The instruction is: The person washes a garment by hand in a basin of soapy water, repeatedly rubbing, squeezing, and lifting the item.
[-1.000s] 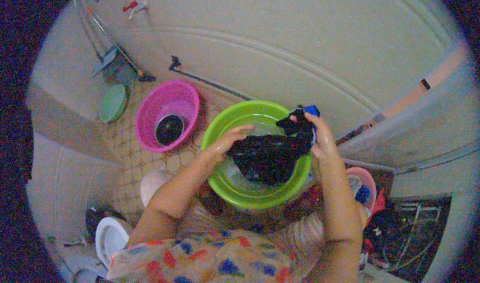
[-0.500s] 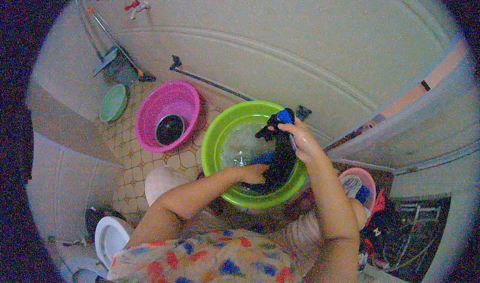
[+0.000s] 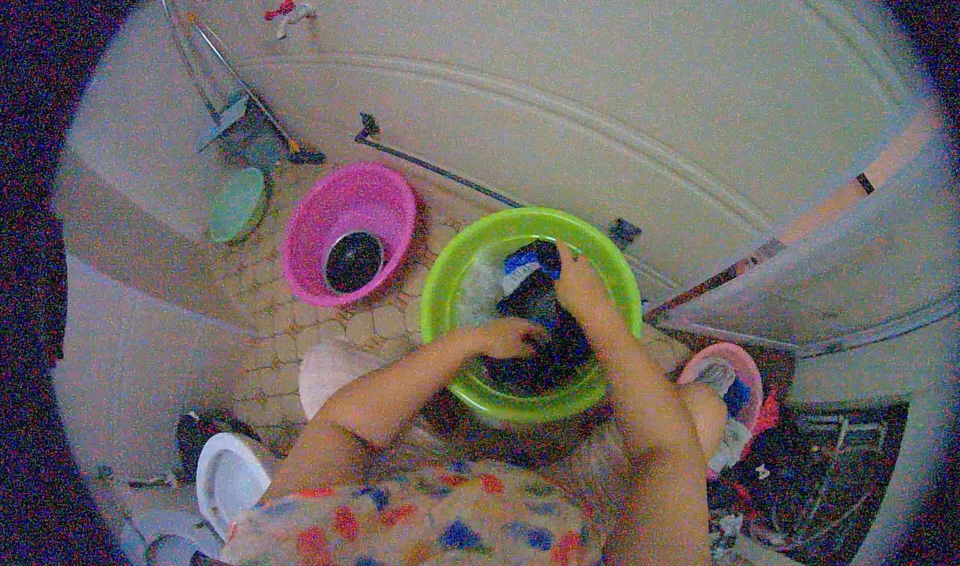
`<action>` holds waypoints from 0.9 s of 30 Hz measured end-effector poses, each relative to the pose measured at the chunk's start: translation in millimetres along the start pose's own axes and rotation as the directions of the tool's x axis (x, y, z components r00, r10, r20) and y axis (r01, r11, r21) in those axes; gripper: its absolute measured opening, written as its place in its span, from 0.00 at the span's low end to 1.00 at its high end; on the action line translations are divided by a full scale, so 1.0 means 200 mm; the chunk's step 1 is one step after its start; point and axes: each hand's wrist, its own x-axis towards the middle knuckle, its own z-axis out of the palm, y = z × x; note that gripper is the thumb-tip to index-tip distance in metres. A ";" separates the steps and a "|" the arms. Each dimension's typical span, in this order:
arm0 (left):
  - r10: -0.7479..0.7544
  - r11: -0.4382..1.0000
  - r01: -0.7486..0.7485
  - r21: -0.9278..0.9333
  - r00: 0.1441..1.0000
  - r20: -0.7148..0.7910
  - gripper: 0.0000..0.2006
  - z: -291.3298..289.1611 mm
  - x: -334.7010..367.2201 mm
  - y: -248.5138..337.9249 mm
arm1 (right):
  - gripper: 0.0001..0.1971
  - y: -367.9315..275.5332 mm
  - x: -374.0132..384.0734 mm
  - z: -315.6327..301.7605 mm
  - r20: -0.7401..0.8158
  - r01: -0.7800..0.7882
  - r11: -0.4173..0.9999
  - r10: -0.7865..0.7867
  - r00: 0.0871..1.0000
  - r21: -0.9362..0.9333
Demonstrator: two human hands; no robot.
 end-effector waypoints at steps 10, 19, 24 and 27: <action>-0.206 0.872 0.420 0.252 0.780 -0.591 0.23 -0.02 0.04 -0.19 | 0.25 0.01 -0.04 0.20 0.396 0.078 0.913 0.095 0.913 -0.400; -0.603 0.678 -0.061 -0.733 0.525 -0.601 0.28 0.07 0.22 -0.29 | 0.23 0.00 0.00 0.21 0.373 0.051 0.974 0.037 0.927 -0.222; -0.717 0.156 -0.382 -0.911 0.590 -0.371 0.24 0.02 0.20 -0.08 | 0.22 0.09 0.01 0.29 -0.099 -0.136 0.982 0.149 0.984 0.128; -0.683 0.036 -0.386 -0.922 0.664 -0.305 0.23 0.00 0.23 -0.17 | 0.20 0.00 0.01 0.31 0.060 -0.183 0.807 0.181 0.982 0.561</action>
